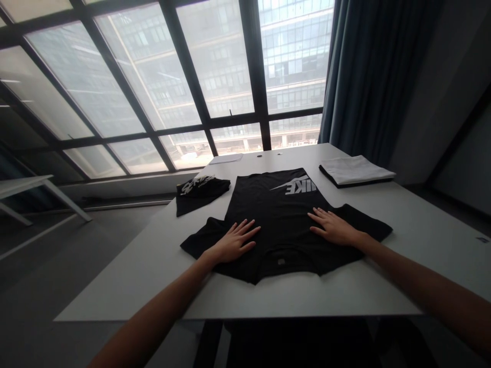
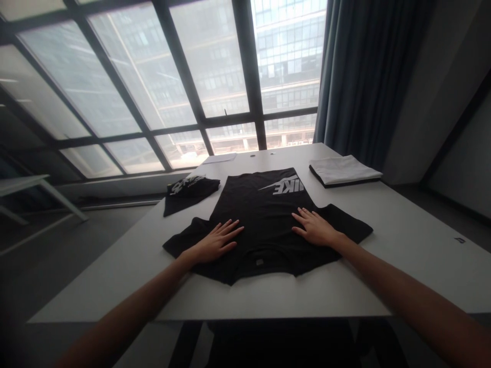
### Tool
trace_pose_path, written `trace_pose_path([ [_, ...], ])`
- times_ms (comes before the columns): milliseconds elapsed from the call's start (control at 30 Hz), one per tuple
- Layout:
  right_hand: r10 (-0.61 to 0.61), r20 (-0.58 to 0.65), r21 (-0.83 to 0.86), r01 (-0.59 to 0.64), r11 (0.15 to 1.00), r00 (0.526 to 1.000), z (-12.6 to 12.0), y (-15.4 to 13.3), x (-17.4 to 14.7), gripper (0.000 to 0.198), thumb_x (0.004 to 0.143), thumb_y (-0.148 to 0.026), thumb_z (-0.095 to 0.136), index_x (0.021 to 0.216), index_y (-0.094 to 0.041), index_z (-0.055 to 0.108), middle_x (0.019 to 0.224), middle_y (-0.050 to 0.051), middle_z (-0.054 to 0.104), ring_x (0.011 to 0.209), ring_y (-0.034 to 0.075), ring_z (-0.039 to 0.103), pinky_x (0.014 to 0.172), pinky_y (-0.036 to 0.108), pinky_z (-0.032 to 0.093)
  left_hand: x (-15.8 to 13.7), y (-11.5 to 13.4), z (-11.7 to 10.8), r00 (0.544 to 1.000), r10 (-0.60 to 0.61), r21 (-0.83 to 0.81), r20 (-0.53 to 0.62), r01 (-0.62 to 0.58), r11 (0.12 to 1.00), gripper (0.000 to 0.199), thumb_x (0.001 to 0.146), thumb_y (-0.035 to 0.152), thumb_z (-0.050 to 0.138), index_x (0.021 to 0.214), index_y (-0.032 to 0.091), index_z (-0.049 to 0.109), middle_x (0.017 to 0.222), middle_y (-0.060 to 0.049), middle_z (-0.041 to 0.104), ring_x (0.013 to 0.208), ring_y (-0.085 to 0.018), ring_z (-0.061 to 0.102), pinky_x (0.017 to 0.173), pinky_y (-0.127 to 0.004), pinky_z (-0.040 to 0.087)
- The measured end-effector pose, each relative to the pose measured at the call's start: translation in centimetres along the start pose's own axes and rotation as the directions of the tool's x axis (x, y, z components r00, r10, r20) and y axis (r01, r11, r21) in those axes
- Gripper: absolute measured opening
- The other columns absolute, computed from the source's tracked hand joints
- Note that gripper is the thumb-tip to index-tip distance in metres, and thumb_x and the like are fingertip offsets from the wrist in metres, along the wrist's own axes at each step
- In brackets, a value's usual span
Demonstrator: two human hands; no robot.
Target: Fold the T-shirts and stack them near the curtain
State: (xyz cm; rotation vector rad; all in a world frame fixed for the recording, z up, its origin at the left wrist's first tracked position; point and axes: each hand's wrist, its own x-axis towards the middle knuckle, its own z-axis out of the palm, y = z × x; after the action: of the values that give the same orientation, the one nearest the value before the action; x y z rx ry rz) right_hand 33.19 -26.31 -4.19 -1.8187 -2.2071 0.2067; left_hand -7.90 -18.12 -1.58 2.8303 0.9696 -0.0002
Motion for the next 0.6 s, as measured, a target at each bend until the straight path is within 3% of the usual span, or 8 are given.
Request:
trace_pose_path([
  [133, 0.017, -0.076, 0.084, -0.011, 0.996, 0.997, -1.3, -0.5, -0.1, 0.055, 0.098, -0.058, 0.048, 0.14, -0.024, 0.064, 0.154, 0.013, 0.051, 0.147, 0.034, 0.041, 0.121, 0.057, 0.027, -0.4, 0.3, -0.9, 0.999, 0.034, -0.046, 0.03, -0.032, 0.998, 0.064, 0.103, 0.059, 0.042, 0.161, 0.041, 0.023, 0.171, -0.001, 0.013, 0.157, -0.031, 0.009, 0.125, -0.058, 0.009],
  [233, 0.053, -0.205, 0.386, 0.031, 0.922, 0.977, -2.2, -1.5, 1.1, 0.048, 0.099, -0.056, 0.05, 0.126, -0.023, 0.073, 0.139, 0.012, 0.066, 0.135, 0.034, 0.054, 0.118, 0.053, 0.036, 0.4, 0.9, -2.1, 0.998, 0.053, -0.07, -0.043, -0.056, 0.996, 0.063, 0.102, 0.056, 0.049, 0.16, 0.038, 0.031, 0.17, -0.002, 0.021, 0.157, -0.03, 0.015, 0.126, -0.055, 0.013],
  [300, 0.084, -0.163, 0.672, 0.048, 0.739, 0.983, -2.4, -2.7, 2.7, 0.047, 0.099, -0.056, 0.051, 0.117, -0.021, 0.075, 0.127, 0.012, 0.072, 0.122, 0.034, 0.064, 0.111, 0.053, 0.046, 2.1, 1.6, -2.9, 0.992, 0.059, -0.071, -0.108, -0.067, 0.995, 0.057, 0.104, 0.049, 0.049, 0.157, 0.034, 0.038, 0.168, -0.003, 0.029, 0.156, -0.027, 0.021, 0.127, -0.05, 0.017],
  [400, 0.023, 0.076, 0.935, -0.079, 0.345, 0.997, -2.1, -4.8, 5.7, 0.043, 0.101, -0.052, 0.053, 0.11, -0.017, 0.075, 0.121, 0.014, 0.074, 0.106, 0.03, 0.072, 0.098, 0.05, 0.056, 6.2, 2.5, -3.7, 0.985, 0.069, -0.051, -0.161, -0.078, 0.996, 0.049, 0.103, 0.038, 0.049, 0.151, 0.026, 0.049, 0.162, -0.006, 0.041, 0.151, -0.026, 0.033, 0.125, -0.045, 0.026],
  [500, -0.057, 0.286, 0.957, -0.282, 0.063, 0.957, -1.5, -5.6, 8.1, 0.044, 0.106, -0.048, 0.043, 0.114, -0.014, 0.07, 0.124, 0.017, 0.071, 0.102, 0.025, 0.074, 0.095, 0.044, 0.059, 11.0, 2.4, -3.7, 0.978, 0.056, -0.029, -0.201, -0.063, 0.998, 0.045, 0.102, 0.03, 0.047, 0.146, 0.023, 0.055, 0.157, -0.009, 0.048, 0.147, -0.026, 0.041, 0.122, -0.046, 0.032],
  [600, -0.014, 0.386, 0.912, -0.383, -0.146, 0.923, -1.3, -4.2, 9.5, 0.045, 0.108, -0.045, 0.037, 0.118, -0.011, 0.064, 0.125, 0.019, 0.069, 0.104, 0.024, 0.074, 0.096, 0.041, 0.058, 15.1, 1.4, -3.2, 0.982, 0.013, -0.02, -0.189, -0.017, 1.0, 0.046, 0.102, 0.033, 0.048, 0.145, 0.02, 0.055, 0.156, -0.012, 0.048, 0.146, -0.03, 0.042, 0.12, -0.051, 0.034],
])
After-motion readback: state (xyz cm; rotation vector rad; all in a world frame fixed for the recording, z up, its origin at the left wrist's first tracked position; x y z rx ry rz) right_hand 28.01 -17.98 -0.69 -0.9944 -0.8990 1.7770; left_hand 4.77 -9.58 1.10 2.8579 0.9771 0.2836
